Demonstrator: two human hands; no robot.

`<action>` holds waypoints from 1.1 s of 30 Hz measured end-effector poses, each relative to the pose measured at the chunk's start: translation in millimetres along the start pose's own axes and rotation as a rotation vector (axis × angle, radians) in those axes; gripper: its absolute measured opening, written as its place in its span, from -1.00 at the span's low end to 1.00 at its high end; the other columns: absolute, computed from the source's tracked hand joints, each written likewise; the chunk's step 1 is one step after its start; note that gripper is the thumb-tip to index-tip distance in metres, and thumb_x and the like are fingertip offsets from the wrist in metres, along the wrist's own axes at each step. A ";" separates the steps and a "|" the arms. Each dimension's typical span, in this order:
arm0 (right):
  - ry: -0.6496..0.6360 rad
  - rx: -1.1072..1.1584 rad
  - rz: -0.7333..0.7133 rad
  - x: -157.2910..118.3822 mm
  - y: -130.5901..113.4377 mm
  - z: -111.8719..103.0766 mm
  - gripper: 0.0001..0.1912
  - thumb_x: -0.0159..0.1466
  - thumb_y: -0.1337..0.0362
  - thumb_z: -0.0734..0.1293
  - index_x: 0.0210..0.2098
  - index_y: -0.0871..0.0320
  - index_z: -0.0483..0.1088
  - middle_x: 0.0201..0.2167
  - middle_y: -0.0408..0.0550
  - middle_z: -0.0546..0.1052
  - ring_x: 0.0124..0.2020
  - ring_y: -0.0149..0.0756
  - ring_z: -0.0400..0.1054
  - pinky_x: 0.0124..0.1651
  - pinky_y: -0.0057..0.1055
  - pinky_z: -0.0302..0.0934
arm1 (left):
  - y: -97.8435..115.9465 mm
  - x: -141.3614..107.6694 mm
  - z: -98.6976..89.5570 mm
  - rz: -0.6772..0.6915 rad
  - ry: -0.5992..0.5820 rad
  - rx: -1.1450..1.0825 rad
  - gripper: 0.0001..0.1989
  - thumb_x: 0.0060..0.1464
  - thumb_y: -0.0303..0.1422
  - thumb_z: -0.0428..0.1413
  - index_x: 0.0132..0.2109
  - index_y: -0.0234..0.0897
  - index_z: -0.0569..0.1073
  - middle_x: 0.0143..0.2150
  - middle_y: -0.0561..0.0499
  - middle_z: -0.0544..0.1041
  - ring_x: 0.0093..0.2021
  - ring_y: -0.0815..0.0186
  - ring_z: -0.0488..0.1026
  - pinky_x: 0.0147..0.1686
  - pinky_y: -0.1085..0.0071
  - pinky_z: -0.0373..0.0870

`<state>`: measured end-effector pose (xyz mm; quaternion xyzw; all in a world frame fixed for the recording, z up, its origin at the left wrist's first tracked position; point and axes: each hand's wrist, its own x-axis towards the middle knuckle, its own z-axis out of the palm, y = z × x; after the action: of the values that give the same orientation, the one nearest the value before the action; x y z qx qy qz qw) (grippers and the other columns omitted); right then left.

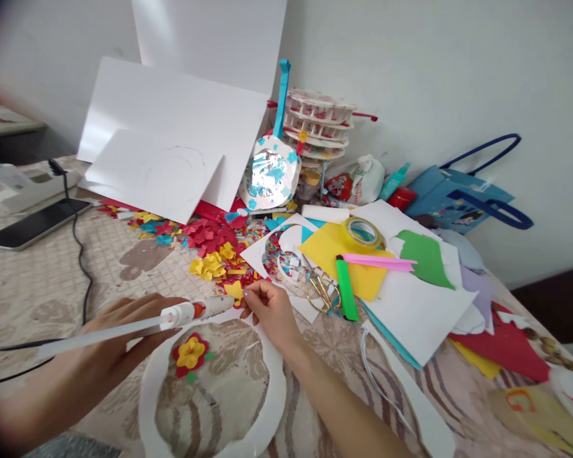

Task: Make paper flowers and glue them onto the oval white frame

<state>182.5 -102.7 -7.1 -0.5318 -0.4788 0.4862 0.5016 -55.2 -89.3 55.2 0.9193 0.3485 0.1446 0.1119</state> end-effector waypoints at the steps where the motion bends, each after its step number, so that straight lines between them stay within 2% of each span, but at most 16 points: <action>1: 0.000 -0.004 0.000 -0.1 -0.2 0.0 -0.74 0.19 0.09 0.30 -0.44 0.17 0.37 -0.63 -0.17 0.44 -0.63 -0.43 0.32 -0.63 -0.55 0.09 | -0.5 -1.3 0.2 -0.004 0.000 -0.004 -0.76 0.24 -0.26 -0.12 -0.02 -0.15 0.34 -0.11 -0.03 0.49 -0.15 0.19 0.45 -0.17 0.26 0.35; 8: -0.013 0.016 0.006 0.6 2.3 0.7 -0.74 0.19 0.09 0.31 -0.45 0.17 0.37 -0.65 -0.18 0.44 -0.65 -0.44 0.30 -0.63 -0.56 0.08 | -4.9 -3.2 1.4 -0.001 0.077 0.020 -0.74 0.23 -0.26 -0.09 0.04 -0.11 0.30 -0.03 0.00 0.47 -0.07 0.16 0.43 -0.15 0.26 0.33; 19: 0.011 -0.011 0.006 -0.4 -1.9 0.9 -0.74 0.19 0.09 0.30 -0.44 0.17 0.38 -0.64 -0.17 0.44 -0.64 -0.44 0.30 -0.62 -0.55 0.09 | -6.6 -10.3 1.3 -0.024 0.048 0.015 -0.75 0.22 -0.24 -0.08 0.00 -0.11 0.34 -0.04 -0.01 0.48 -0.10 0.17 0.44 -0.17 0.29 0.34; 28: -0.015 0.026 0.001 0.2 2.4 0.5 -0.74 0.20 0.08 0.31 -0.45 0.16 0.37 -0.62 -0.17 0.45 -0.64 -0.45 0.29 -0.62 -0.55 0.08 | -5.8 -0.1 2.4 -0.027 0.119 0.025 -0.73 0.23 -0.23 -0.10 0.01 -0.12 0.34 -0.04 -0.03 0.47 -0.07 0.15 0.43 -0.15 0.26 0.33; 33: -0.008 0.040 0.003 0.3 2.6 0.2 -0.74 0.19 0.08 0.32 -0.44 0.16 0.36 -0.63 -0.17 0.46 -0.64 -0.44 0.32 -0.63 -0.55 0.08 | 0.5 5.1 1.1 -0.028 0.072 0.010 -0.74 0.25 -0.24 -0.13 0.01 -0.14 0.32 -0.08 -0.04 0.47 -0.10 0.15 0.43 -0.14 0.21 0.33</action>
<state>182.3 -102.5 -9.6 -0.5205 -0.4704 0.4985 0.5092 -50.8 -86.4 55.3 0.9090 0.3659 0.1742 0.0969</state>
